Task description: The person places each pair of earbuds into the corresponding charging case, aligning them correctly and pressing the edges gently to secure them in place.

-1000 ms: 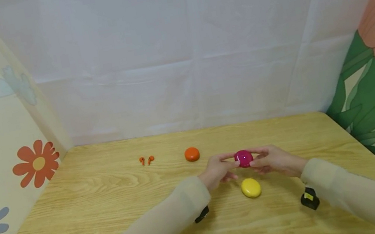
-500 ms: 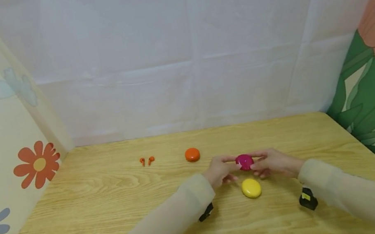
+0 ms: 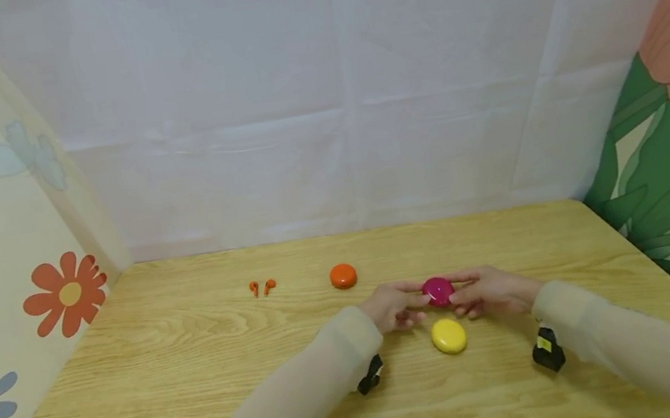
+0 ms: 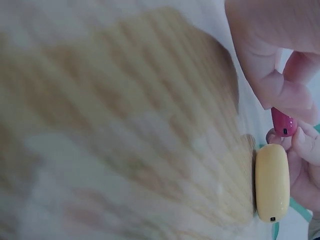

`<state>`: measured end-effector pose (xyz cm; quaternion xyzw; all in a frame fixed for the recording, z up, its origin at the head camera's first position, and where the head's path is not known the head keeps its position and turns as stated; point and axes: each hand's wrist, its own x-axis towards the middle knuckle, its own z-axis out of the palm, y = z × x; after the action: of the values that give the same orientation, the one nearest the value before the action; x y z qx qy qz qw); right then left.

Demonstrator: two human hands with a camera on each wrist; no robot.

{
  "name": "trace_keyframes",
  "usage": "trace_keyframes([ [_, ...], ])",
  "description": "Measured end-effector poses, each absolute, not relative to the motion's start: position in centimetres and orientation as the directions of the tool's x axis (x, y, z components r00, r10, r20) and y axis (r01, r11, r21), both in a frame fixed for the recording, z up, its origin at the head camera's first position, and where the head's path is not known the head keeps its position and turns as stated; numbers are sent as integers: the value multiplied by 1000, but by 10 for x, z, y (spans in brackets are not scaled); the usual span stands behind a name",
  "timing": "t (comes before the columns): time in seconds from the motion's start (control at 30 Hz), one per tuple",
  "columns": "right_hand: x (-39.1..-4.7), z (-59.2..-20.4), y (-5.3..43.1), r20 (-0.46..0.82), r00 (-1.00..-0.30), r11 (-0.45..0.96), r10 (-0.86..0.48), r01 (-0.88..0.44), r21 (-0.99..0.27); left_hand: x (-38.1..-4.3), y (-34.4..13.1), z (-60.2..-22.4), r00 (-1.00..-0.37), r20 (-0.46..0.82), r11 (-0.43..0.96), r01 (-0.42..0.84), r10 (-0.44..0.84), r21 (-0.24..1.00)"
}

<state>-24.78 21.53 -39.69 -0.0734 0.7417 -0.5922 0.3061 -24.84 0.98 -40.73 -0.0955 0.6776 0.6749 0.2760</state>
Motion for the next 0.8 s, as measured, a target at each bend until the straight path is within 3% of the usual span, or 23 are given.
trace_keyframes([
  [0.2,-253,-401,222,-392,-769,272,-506,289,-918,-250,9,-408,-807,-523,69,-526,274,848],
  [0.8,-261,-405,219,-435,-749,331,-500,299,-895,-245,11,-406,-821,-526,167,-499,224,850],
])
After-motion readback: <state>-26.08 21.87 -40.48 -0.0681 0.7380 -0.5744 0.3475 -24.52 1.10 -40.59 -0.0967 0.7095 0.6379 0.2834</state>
